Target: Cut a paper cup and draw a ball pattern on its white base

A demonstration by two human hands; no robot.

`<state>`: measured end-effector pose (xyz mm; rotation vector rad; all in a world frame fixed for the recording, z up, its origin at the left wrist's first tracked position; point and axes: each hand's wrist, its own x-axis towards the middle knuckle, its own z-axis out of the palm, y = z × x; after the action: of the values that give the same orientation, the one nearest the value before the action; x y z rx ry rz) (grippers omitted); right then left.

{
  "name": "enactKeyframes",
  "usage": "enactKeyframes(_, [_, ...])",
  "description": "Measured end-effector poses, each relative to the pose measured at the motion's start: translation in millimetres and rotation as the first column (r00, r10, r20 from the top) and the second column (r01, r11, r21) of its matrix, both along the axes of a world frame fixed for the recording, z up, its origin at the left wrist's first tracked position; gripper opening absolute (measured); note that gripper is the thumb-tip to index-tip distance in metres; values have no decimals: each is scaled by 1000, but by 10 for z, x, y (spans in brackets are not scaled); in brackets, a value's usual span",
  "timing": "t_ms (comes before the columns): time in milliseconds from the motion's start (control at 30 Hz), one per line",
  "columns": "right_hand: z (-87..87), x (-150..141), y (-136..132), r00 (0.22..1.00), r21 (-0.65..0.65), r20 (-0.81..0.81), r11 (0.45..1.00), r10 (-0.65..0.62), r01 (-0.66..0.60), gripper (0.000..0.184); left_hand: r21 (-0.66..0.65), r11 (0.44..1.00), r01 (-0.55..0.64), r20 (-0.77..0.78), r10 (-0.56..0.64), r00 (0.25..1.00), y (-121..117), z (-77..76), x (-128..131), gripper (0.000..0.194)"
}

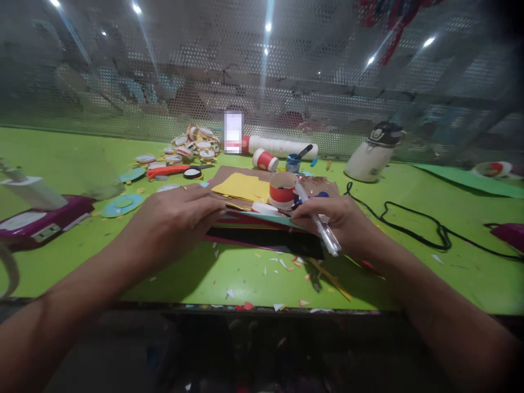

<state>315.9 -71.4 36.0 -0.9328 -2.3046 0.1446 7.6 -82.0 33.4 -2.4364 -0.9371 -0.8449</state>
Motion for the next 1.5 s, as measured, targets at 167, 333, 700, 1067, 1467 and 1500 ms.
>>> enactKeyframes(167, [-15, -10, 4, 999, 27, 38, 999, -24, 23, 17, 41, 998, 38, -69, -35, 997, -43, -43, -13, 20])
enactKeyframes(333, [-36, 10, 56, 999, 139, 32, 990, -25, 20, 15, 216, 975, -48, 71, 34, 997, -162, 57, 93, 22])
enactKeyframes(700, [-45, 5, 45, 988, 215, 149, 977, -46, 13, 13, 224, 970, 100, -135, -71, 988, -104, -146, 323, 10])
enactKeyframes(1067, [-73, -39, 10, 974, 176, 224, 984, -30, -10, 14, -7, 975, -220, -506, 187, 842, 157, -46, 568, 49])
enactKeyframes(1467, [111, 54, -16, 994, 201, 105, 980, -29, 7, 11, -32, 958, -284, -540, 222, 812, 311, 286, 710, 20])
enactKeyframes(1500, [133, 58, -24, 994, 191, 102, 982, -31, 11, 11, -22, 963, -269, -542, 214, 813, 325, 310, 713, 20])
